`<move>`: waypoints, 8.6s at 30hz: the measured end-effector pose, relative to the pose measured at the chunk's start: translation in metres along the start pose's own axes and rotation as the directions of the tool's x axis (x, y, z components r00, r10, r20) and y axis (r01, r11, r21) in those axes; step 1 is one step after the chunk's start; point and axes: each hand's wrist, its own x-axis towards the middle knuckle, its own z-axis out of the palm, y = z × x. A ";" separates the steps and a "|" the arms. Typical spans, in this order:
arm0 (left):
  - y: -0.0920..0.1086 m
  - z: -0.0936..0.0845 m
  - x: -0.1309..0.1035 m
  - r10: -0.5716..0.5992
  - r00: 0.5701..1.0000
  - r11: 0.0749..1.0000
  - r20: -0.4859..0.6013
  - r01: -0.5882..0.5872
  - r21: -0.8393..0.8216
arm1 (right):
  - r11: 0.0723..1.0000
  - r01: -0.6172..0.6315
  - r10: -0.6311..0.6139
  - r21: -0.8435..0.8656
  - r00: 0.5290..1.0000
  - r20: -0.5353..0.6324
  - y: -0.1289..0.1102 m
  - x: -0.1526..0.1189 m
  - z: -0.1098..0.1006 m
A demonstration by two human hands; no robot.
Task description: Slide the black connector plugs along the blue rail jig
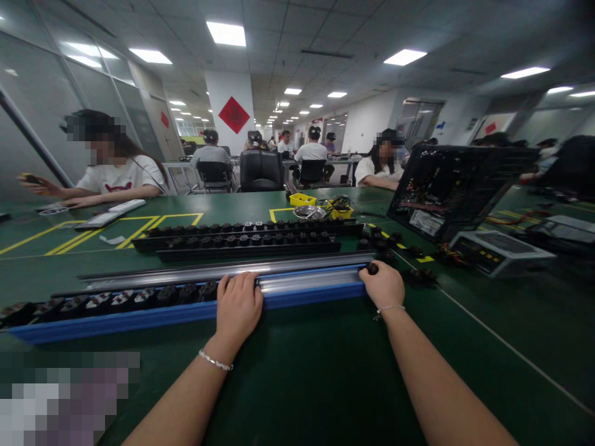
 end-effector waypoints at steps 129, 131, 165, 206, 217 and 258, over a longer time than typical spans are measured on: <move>-0.012 -0.014 0.000 -0.036 0.994 0.999 -0.103 0.038 0.017 | 0.908 0.416 -0.368 0.057 0.853 -0.370 0.013 0.023 -0.011; -0.020 -0.020 -0.001 -0.049 0.997 0.997 -0.063 0.053 0.060 | 0.820 0.555 -0.506 0.140 0.817 -0.278 -0.028 -0.007 -0.005; -0.034 -0.008 -0.011 -0.124 0.992 0.986 -0.038 0.127 0.106 | 0.797 0.468 -0.543 0.382 0.832 0.113 -0.193 -0.111 0.037; -0.033 -0.009 -0.010 -0.132 0.990 0.988 -0.038 0.135 0.077 | 0.786 0.490 -0.546 0.376 0.836 0.051 -0.180 -0.109 0.036; -0.033 -0.009 -0.010 -0.117 0.991 0.988 -0.065 0.123 0.089 | 0.795 0.475 -0.530 0.378 0.846 0.052 -0.177 -0.107 0.035; -0.035 -0.009 -0.011 -0.120 0.991 0.987 -0.060 0.126 0.095 | 0.818 0.448 -0.474 0.359 0.880 -0.019 -0.167 -0.104 0.039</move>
